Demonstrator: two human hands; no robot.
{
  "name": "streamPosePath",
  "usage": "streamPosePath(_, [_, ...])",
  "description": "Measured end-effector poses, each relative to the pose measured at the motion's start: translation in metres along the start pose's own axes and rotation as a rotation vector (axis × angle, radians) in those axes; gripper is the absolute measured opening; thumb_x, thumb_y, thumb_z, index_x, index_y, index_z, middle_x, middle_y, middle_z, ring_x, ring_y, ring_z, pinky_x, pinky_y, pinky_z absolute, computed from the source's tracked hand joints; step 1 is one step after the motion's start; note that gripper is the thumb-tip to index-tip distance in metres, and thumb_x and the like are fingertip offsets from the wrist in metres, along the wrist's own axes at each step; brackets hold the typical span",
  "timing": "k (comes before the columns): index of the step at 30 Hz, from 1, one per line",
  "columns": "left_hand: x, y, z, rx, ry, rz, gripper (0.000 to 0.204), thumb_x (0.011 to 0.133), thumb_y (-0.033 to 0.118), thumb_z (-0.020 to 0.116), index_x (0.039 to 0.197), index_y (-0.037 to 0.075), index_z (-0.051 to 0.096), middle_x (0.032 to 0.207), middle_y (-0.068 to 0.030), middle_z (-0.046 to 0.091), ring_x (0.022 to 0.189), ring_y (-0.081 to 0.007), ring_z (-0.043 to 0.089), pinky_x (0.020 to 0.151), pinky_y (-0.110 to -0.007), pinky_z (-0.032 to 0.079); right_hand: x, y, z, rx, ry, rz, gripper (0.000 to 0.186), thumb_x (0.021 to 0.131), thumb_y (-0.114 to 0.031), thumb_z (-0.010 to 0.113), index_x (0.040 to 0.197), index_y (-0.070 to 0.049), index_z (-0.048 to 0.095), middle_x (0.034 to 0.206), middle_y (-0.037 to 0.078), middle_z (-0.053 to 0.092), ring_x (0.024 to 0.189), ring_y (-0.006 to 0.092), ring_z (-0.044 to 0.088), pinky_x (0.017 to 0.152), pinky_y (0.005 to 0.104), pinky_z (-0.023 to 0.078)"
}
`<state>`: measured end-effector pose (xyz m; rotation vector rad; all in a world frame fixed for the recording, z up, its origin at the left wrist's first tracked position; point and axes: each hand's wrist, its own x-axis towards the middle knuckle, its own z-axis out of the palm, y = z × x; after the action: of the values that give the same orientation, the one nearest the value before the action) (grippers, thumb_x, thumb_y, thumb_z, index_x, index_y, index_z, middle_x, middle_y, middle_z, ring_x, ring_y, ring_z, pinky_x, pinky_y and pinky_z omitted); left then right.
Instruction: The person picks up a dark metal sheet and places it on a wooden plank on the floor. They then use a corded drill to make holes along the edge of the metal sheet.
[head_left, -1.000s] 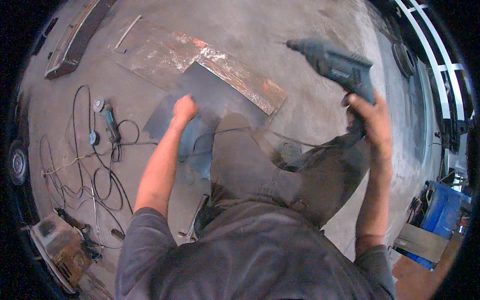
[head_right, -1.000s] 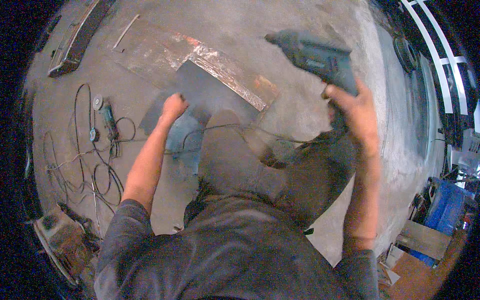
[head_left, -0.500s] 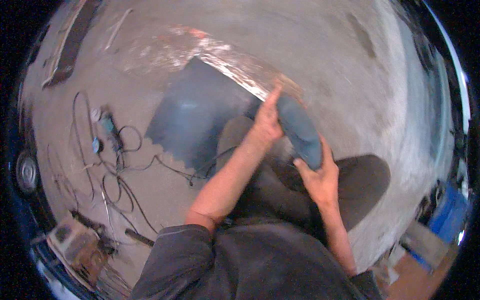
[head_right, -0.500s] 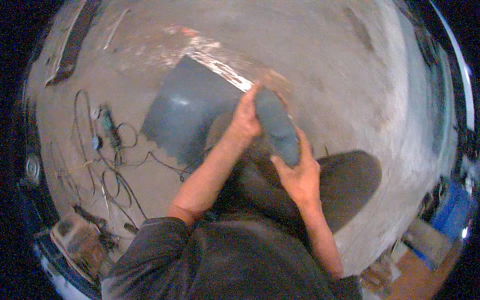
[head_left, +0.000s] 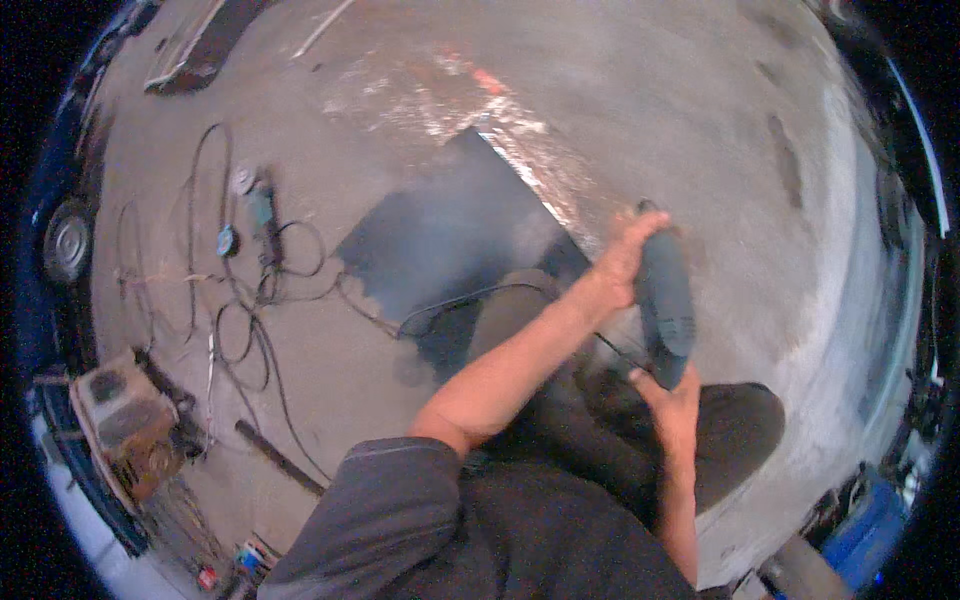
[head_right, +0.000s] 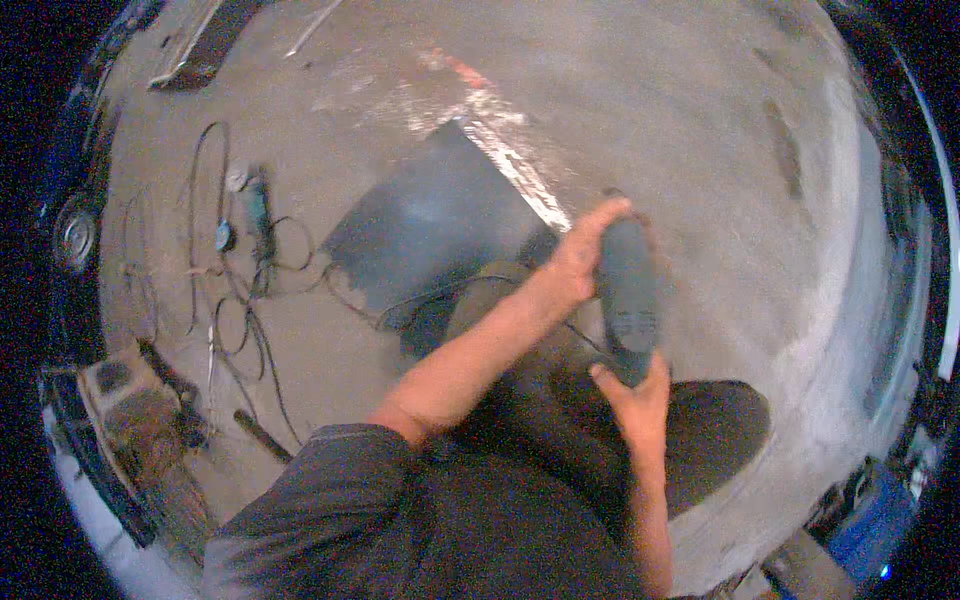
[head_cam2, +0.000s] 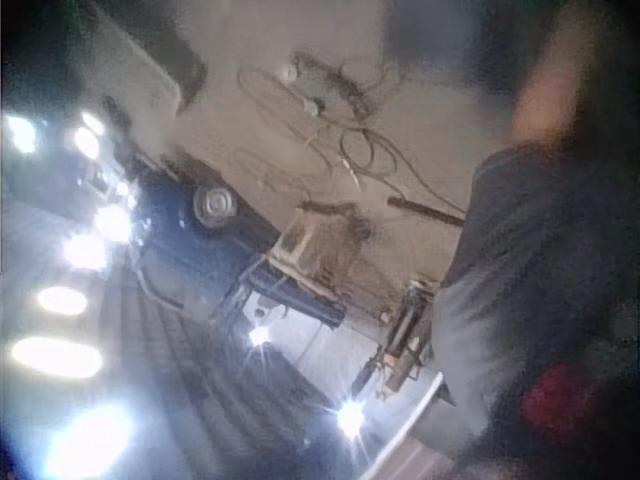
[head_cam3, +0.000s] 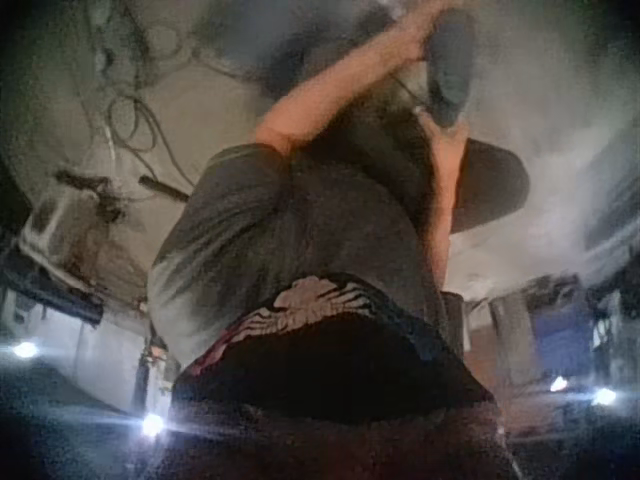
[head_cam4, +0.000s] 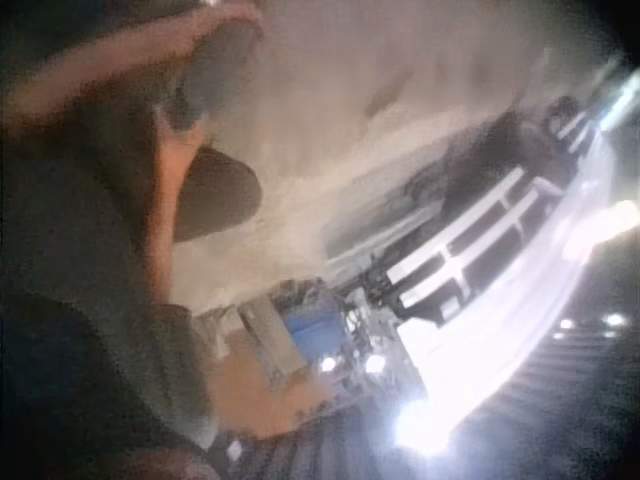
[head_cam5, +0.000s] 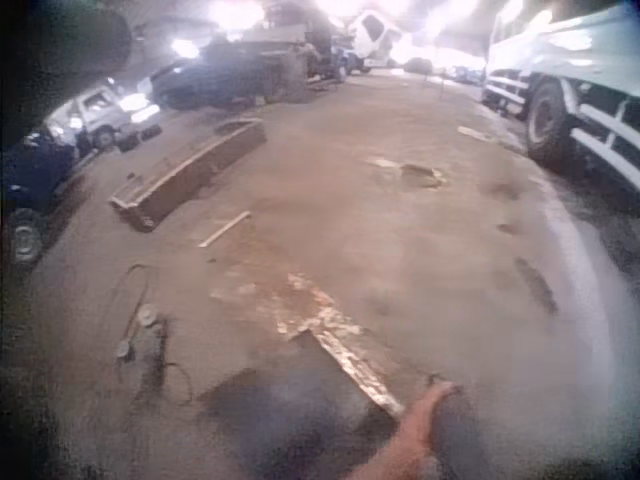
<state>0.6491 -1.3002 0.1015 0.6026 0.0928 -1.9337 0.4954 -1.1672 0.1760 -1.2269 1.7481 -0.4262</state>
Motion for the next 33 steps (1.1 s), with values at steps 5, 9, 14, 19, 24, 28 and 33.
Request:
streamPosePath(5, [-0.009,0.022,-0.002,-0.078,-0.008,-0.064,0.047,0.084,0.044,0.068,0.109,0.004,0.061,0.088,-0.0114,0.065,0.079,-0.0280,0.067,0.076,-0.046,0.057,0.001,-0.031,0.004,-0.178,0.033,-0.148,0.060,0.070,-0.020,0.086,0.121,-0.002,0.061,0.113,0.017,0.066,0.106,0.0308,0.064,0.096,0.0395,0.049])
streamPosePath(9, [-0.015,0.021,-0.005,-0.087,-0.008,-0.008,0.051,0.085,0.044,0.065,0.113,0.002,0.059,0.093,-0.0125,0.065,0.085,-0.0291,0.066,0.080,-0.047,0.056,-0.010,-0.054,-0.005,-0.023,0.189,-0.219,0.062,0.068,-0.017,0.086,0.123,-0.003,0.060,0.114,0.017,0.066,0.107,0.0279,0.065,0.096,0.0379,0.050])
streamPosePath(14, [-0.025,0.021,-0.017,-0.254,-0.135,0.022,0.052,0.086,0.046,0.061,0.113,0.001,0.058,0.099,-0.0137,0.064,0.092,-0.0290,0.065,0.083,-0.047,0.056,-0.011,-0.049,-0.006,-0.042,0.050,-0.238,0.065,0.069,-0.013,0.085,0.127,-0.002,0.057,0.117,0.016,0.065,0.112,0.0253,0.063,0.100,0.0368,0.048])
streamPosePath(19, [-0.022,0.022,-0.009,0.210,-0.074,-0.054,0.062,0.095,0.054,0.052,0.126,0.000,0.054,0.113,-0.0136,0.067,0.101,-0.0254,0.065,0.093,-0.045,0.053,-0.017,-0.045,-0.001,-0.096,0.025,-0.151,0.051,0.075,-0.021,0.082,0.118,-0.002,0.062,0.110,0.018,0.069,0.101,0.0277,0.067,0.091,0.0389,0.051])
streamPosePath(24, [0.008,0.003,-0.026,0.344,0.028,-0.083,0.064,0.098,0.055,0.054,0.126,-0.002,0.057,0.110,-0.0169,0.067,0.099,-0.0308,0.067,0.085,-0.047,0.056,-0.015,-0.014,-0.001,0.191,0.053,0.097,0.035,0.081,-0.017,0.074,0.110,0.000,0.065,0.097,0.014,0.072,0.092,0.0235,0.068,0.088,0.0380,0.052])
streamPosePath(28, [0.043,0.057,-0.101,1.430,0.469,0.073,0.071,0.082,0.050,0.074,0.123,-0.006,0.060,0.116,-0.0218,0.069,0.109,-0.0361,0.066,0.092,-0.046,0.054,-0.012,-0.010,-0.006,0.427,0.080,0.194,0.033,0.082,-0.010,0.068,0.111,0.005,0.064,0.082,0.007,0.065,0.065,0.0152,0.060,0.065,0.0309,0.048])
streamPosePath(33, [0.085,0.072,-0.138,2.052,0.561,-0.037,0.059,0.073,0.035,0.082,0.115,-0.003,0.064,0.113,-0.0218,0.069,0.109,-0.0329,0.066,0.094,-0.041,0.054,-0.004,-0.020,-0.011,0.427,0.095,0.181,0.037,0.083,-0.012,0.067,0.115,0.008,0.063,0.084,0.009,0.066,0.067,0.0158,0.061,0.066,0.0311,0.049])
